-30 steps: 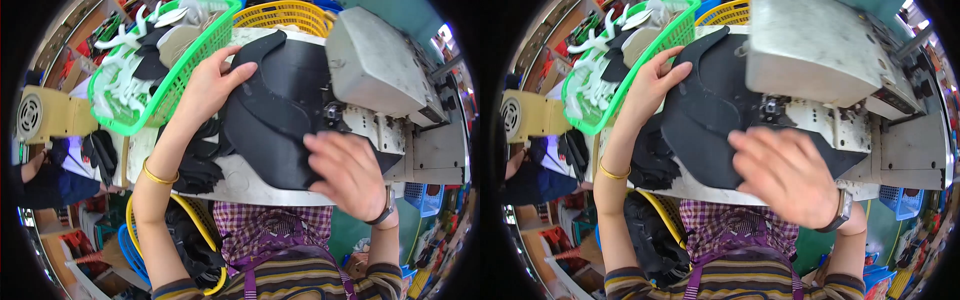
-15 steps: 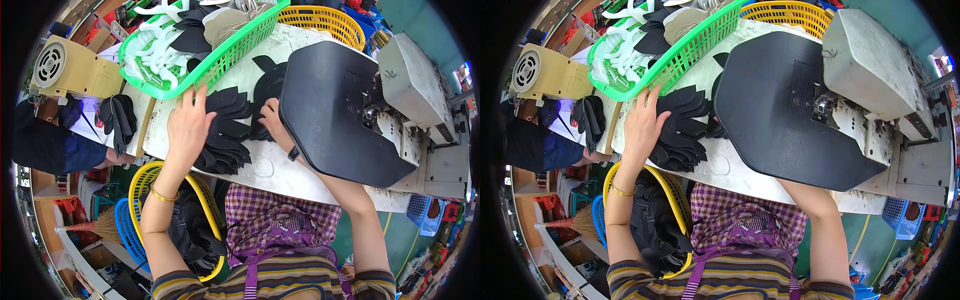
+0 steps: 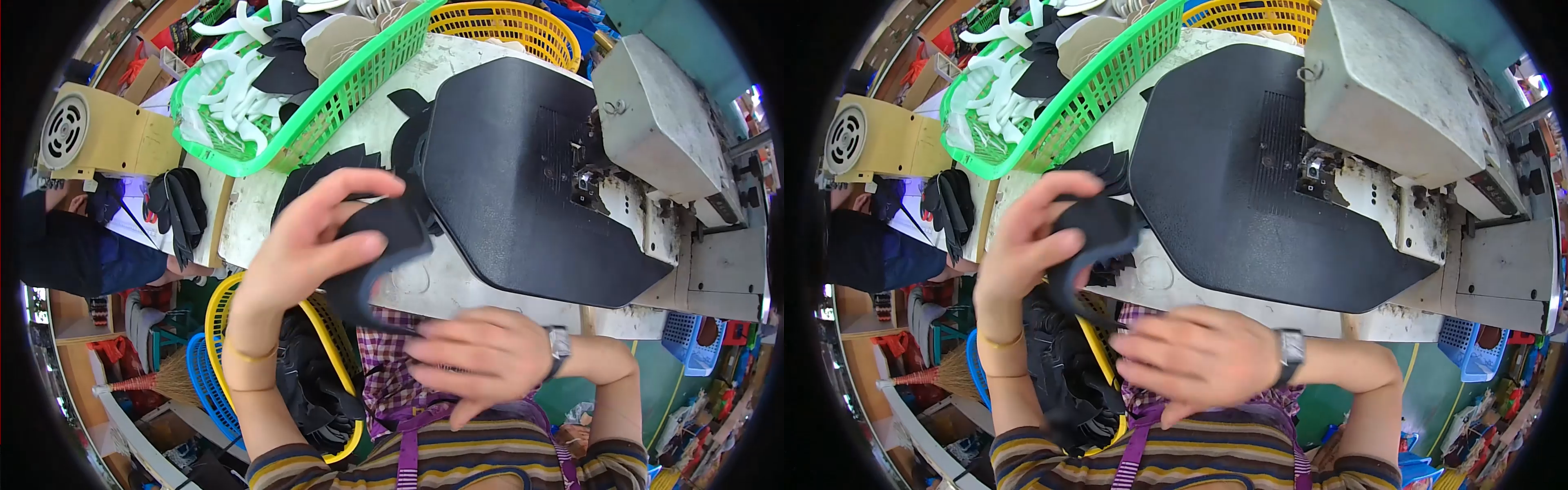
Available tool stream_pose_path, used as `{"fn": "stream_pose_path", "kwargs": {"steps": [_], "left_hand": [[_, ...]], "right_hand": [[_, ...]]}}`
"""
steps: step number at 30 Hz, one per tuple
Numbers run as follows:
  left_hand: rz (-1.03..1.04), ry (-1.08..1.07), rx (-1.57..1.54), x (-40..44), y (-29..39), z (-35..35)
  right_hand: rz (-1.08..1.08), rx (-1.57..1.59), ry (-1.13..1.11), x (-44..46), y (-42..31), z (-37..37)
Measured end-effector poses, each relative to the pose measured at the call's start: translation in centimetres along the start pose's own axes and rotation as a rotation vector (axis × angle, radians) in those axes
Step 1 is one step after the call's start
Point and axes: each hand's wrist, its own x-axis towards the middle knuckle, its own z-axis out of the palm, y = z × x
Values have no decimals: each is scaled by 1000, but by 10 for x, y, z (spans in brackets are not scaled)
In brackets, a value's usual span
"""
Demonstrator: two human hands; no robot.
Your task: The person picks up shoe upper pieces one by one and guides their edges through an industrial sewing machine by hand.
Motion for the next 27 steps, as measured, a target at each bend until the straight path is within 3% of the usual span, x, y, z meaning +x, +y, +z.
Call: {"fn": "stream_pose_path", "kwargs": {"steps": [2,4,7,10,11,18,27], "left_hand": [[81,-86,-108,-17,16,20],[150,-126,32,-7,17,44],[280,-210,407,24,7,64],[405,-143,1043,36,13,79],[615,-85,1241,42,6,84],[719,-76,1421,65,-5,96],[706,-48,1519,77,0,98]], "right_hand": [[89,-217,114,-8,-12,-27],[206,-458,260,-5,-8,-44],[322,-677,251,-5,-10,-68],[361,-828,131,-16,-8,-90],[375,-870,104,-19,-7,-96],[635,-859,-144,-16,-8,-110],[615,-865,-79,-12,7,-109]]}}
